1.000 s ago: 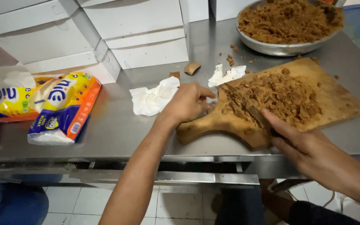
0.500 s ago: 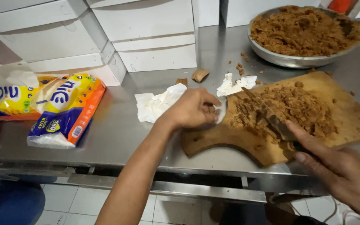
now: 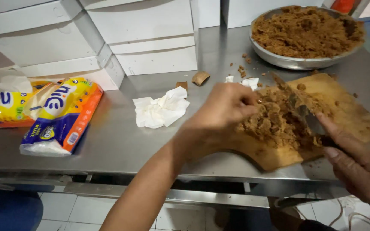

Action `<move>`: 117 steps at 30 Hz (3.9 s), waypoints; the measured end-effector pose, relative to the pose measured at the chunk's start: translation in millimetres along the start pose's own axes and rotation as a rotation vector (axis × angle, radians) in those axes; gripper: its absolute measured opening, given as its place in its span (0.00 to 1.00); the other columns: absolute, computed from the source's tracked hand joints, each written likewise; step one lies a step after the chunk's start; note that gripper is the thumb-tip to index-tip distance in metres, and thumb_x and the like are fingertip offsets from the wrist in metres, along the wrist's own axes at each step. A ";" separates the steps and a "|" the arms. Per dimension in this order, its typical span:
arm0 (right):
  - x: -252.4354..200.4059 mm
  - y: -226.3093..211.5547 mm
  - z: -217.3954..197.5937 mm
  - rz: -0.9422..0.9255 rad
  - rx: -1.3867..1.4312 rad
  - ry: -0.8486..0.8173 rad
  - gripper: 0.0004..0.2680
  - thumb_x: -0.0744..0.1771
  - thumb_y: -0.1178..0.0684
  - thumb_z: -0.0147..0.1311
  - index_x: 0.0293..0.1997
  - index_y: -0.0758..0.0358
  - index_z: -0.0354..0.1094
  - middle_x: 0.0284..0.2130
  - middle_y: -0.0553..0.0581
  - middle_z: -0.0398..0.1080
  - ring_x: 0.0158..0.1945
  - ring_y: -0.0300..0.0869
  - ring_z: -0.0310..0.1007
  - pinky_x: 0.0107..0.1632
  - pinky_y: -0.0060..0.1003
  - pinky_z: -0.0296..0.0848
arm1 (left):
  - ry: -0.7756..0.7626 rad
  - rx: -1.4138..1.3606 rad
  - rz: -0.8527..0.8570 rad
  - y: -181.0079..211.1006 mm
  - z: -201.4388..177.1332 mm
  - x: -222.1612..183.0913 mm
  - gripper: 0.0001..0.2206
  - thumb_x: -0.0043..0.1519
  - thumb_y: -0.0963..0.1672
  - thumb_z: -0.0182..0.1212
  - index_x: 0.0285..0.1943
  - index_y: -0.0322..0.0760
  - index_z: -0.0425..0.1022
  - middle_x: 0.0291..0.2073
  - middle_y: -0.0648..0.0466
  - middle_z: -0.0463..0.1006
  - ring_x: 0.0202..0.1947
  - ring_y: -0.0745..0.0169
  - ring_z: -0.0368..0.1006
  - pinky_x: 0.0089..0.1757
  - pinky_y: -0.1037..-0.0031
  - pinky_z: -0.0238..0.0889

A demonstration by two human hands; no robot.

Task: Crumbling a block of palm sugar using a knife and hands on a wooden cutting board

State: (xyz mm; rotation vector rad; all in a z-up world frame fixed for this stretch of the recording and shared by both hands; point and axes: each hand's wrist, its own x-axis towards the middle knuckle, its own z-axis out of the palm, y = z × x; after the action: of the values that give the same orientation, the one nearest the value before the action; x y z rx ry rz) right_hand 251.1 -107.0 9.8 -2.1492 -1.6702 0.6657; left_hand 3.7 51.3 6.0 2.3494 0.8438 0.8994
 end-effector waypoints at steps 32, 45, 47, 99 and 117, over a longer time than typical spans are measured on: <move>4.4 3.4 -15.6 -0.177 -0.074 -0.215 0.28 0.68 0.45 0.44 0.79 0.24 0.40 0.78 0.39 0.40 0.79 0.39 0.41 0.69 0.42 0.55 | 0.259 0.360 0.254 50.9 57.3 -36.2 0.11 0.61 0.41 0.61 0.48 0.26 0.72 0.42 0.39 0.72 0.47 0.36 0.69 0.53 0.52 0.63; 26.7 80.8 -29.5 -0.085 -0.064 0.089 0.27 0.66 0.49 0.48 0.77 0.36 0.49 0.73 0.35 0.54 0.73 0.33 0.55 0.63 0.35 0.60 | -0.036 0.460 0.028 58.8 65.1 -18.1 0.11 0.59 0.42 0.62 0.50 0.35 0.72 0.46 0.42 0.73 0.47 0.37 0.69 0.46 0.51 0.64; 28.7 79.0 -30.3 0.001 -0.062 0.075 0.26 0.67 0.47 0.47 0.77 0.34 0.48 0.72 0.33 0.55 0.73 0.33 0.56 0.65 0.35 0.59 | 0.005 0.531 0.097 49.8 69.3 -17.1 0.14 0.58 0.43 0.63 0.53 0.39 0.73 0.47 0.45 0.72 0.45 0.41 0.70 0.42 0.52 0.66; 18.5 4.7 2.3 -0.142 -0.401 -0.265 0.36 0.66 0.51 0.40 0.82 0.31 0.18 0.32 0.70 0.75 0.37 0.63 0.78 0.42 0.51 0.70 | -0.026 0.460 0.093 28.5 84.0 10.8 0.08 0.61 0.47 0.61 0.33 0.39 0.75 0.36 0.52 0.73 0.33 0.46 0.73 0.31 0.53 0.65; -3.6 -21.1 -37.0 -0.062 -0.208 -0.210 0.28 0.71 0.44 0.34 0.82 0.24 0.25 0.51 0.67 0.74 0.49 0.55 0.79 0.52 0.43 0.72 | 0.212 0.276 0.286 27.5 60.7 15.5 0.17 0.61 0.34 0.52 0.59 0.28 0.75 0.53 0.39 0.75 0.55 0.40 0.73 0.55 0.57 0.68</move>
State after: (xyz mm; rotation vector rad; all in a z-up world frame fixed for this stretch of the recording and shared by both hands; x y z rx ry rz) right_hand 253.7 -104.5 52.4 -2.2203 -1.9859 0.7522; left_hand 66.5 30.1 -11.1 2.6975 0.7649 1.2357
